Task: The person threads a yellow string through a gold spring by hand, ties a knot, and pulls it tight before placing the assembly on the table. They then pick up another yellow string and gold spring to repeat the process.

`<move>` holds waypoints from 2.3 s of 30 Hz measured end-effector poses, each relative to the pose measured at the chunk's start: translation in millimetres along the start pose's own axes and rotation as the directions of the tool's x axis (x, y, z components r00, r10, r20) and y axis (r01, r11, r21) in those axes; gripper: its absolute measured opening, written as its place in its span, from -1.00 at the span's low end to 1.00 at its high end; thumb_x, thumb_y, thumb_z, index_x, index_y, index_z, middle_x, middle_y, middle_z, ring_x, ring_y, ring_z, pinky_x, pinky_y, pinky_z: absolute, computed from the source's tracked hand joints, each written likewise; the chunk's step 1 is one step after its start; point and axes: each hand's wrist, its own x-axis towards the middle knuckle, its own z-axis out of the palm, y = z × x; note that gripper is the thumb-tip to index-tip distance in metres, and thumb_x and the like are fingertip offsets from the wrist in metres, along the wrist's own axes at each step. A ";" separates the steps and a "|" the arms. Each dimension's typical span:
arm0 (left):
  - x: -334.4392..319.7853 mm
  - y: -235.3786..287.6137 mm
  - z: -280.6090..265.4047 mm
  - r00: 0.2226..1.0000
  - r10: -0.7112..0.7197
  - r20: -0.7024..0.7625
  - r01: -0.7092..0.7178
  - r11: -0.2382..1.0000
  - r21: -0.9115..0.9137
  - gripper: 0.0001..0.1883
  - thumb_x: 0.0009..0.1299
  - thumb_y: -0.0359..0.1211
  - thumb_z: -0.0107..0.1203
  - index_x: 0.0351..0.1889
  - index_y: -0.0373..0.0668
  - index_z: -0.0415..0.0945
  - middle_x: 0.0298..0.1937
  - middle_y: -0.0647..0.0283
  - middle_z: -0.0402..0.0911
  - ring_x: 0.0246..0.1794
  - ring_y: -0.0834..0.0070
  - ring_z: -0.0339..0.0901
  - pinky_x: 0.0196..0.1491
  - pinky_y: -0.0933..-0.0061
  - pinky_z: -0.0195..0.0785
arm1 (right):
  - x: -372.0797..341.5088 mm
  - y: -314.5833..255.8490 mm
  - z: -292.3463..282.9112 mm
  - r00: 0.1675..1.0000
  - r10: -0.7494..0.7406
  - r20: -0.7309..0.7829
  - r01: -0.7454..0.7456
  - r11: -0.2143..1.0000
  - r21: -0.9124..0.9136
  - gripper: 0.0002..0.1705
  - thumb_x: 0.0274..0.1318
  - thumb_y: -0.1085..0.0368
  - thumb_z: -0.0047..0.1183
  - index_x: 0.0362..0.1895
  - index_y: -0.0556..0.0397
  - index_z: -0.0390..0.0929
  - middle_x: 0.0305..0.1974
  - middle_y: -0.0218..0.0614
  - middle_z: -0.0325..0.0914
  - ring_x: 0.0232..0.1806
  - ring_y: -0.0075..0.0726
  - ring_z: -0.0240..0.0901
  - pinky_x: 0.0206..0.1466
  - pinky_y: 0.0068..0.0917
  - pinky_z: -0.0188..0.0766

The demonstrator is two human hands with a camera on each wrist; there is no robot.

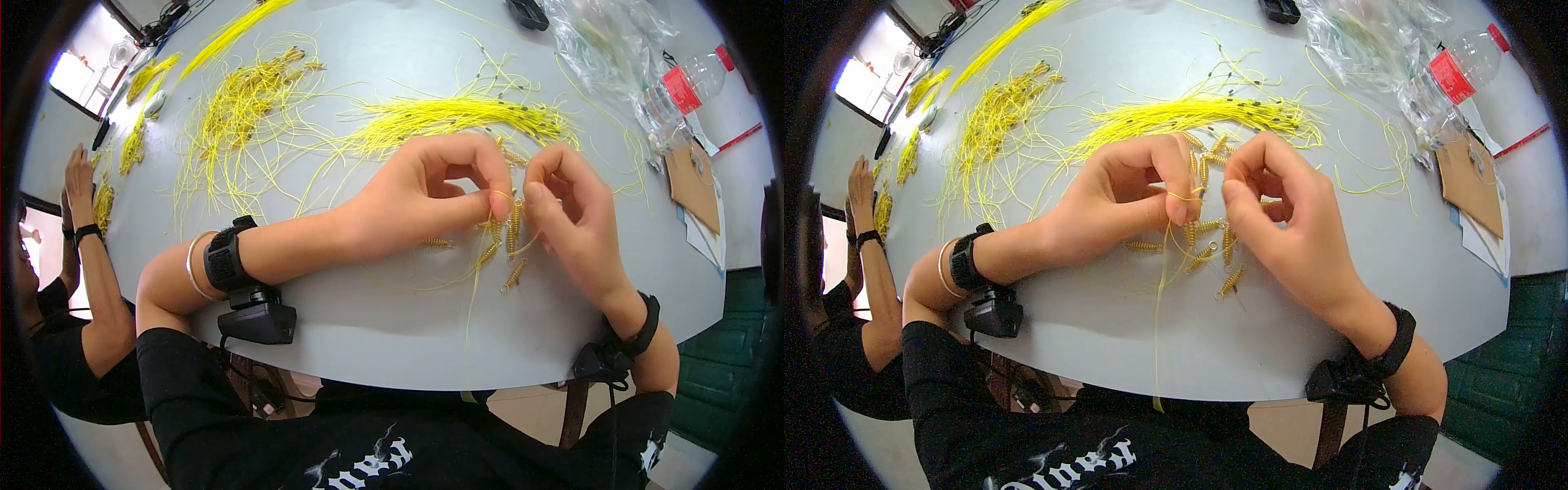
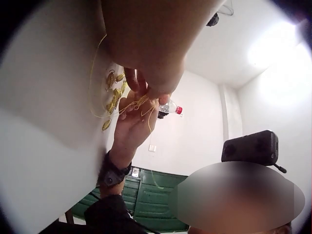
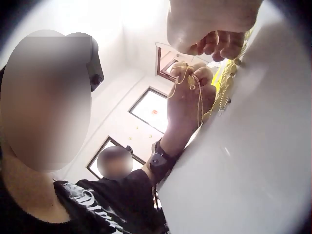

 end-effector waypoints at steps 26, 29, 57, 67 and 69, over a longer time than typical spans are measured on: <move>0.1 5.7 -0.1 0.994 -0.102 -0.026 0.102 0.995 -0.011 -0.94 0.28 -0.54 -0.03 -0.35 -0.19 0.39 -0.33 0.35 0.46 -0.39 0.70 0.39 -0.42 0.70 0.29 | 6.8 -5.0 -14.2 0.949 0.164 0.269 -0.232 0.942 0.242 -0.81 0.08 0.23 0.08 -0.35 0.07 0.41 -0.48 -0.65 0.22 -0.51 -0.82 0.05 -0.51 -0.81 -0.06; 0.0 2.4 -2.1 0.996 -0.083 -0.023 0.081 0.994 -0.075 -0.94 0.29 -0.54 -0.03 -0.35 -0.18 0.40 -0.34 0.35 0.48 -0.42 0.72 0.39 -0.47 0.73 0.24 | 14.7 -4.6 -32.3 0.840 0.167 0.517 -0.268 0.955 0.127 -0.73 0.06 0.17 0.11 -0.31 0.08 0.40 -0.51 -0.67 0.22 -0.52 -0.81 0.05 -0.50 -0.80 -0.05; -1.8 5.6 1.0 0.989 -0.138 -0.050 0.138 0.990 -0.013 -0.92 0.30 -0.46 0.05 -0.28 -0.13 0.38 -0.37 0.33 0.47 -0.48 0.73 0.34 -0.51 0.74 0.20 | 18.2 -2.6 -20.5 0.937 -0.244 0.250 0.256 0.966 -0.019 -0.50 0.06 0.42 -0.05 0.15 0.03 0.28 0.08 -0.24 0.36 -0.52 -0.59 0.35 -0.54 -0.72 0.26; -0.8 6.6 0.3 0.990 -0.139 -0.039 0.138 0.990 -0.021 -0.84 0.28 -0.46 0.09 -0.23 -0.16 0.34 -0.25 0.33 0.44 -0.32 0.68 0.43 -0.51 0.73 0.25 | 14.0 3.0 -18.7 0.965 -0.207 0.160 0.252 0.896 -0.365 -0.86 0.06 0.42 0.04 -0.24 0.09 0.46 -0.42 -0.47 0.45 -0.48 -0.70 0.27 -0.50 -0.72 0.21; -1.1 5.8 1.1 0.983 -0.168 -0.075 0.167 0.986 -0.021 -0.80 0.28 -0.44 0.11 -0.20 -0.17 0.32 -0.25 0.32 0.44 -0.30 0.67 0.43 -0.52 0.73 0.25 | 14.9 -0.5 -23.8 0.950 -0.313 0.008 0.280 0.839 -0.466 -0.92 0.11 0.37 0.03 -0.32 0.10 0.45 -0.45 -0.48 0.43 -0.48 -0.72 0.25 -0.48 -0.74 0.21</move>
